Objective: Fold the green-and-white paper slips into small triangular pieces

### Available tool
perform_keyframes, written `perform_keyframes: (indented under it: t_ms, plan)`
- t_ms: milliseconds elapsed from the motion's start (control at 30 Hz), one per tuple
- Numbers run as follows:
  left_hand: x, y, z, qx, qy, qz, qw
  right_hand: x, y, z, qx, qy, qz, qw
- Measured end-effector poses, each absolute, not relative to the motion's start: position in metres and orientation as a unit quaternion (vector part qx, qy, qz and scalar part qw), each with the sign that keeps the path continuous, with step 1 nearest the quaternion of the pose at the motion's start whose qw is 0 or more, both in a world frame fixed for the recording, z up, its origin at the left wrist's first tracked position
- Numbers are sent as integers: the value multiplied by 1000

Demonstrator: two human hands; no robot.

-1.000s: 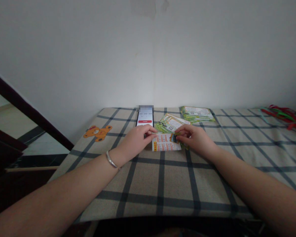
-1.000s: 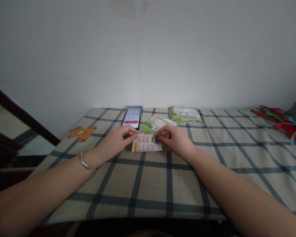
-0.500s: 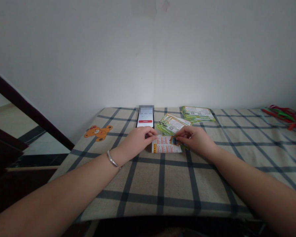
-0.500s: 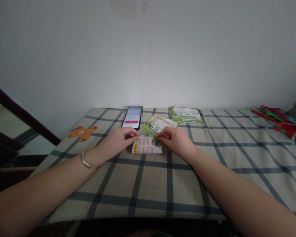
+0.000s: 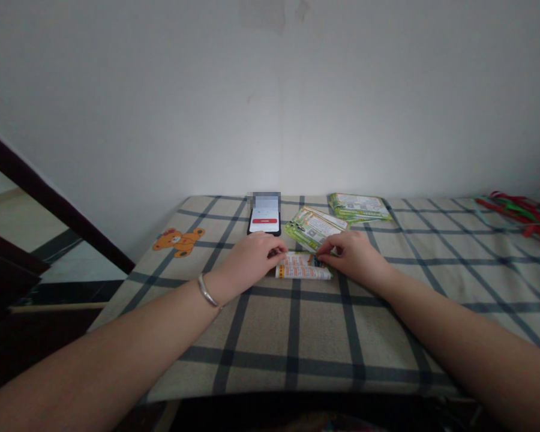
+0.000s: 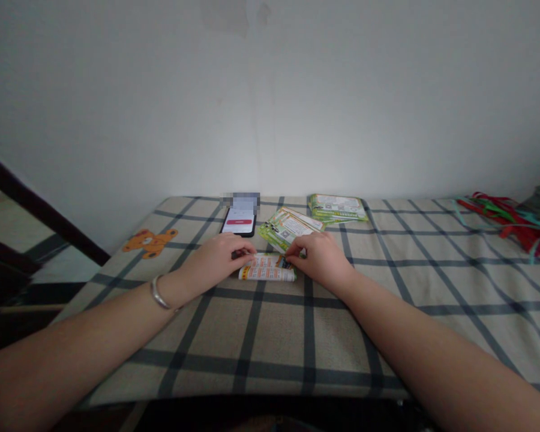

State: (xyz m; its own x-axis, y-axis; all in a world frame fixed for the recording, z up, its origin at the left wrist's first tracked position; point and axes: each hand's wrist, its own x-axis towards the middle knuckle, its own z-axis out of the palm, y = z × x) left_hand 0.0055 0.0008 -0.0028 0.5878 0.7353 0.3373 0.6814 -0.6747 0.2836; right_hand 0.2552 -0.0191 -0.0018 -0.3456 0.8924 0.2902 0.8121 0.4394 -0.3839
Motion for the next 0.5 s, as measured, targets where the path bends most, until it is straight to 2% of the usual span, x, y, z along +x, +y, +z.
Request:
perform_keyframes:
  t_ms: [333, 500]
  plan:
    - [5, 7, -7, 897, 389, 202, 56, 254, -17, -3, -547, -804, 87, 217]
    - [5, 8, -9, 899, 385, 204, 49, 256, -16, -4, -544, -810, 42, 215]
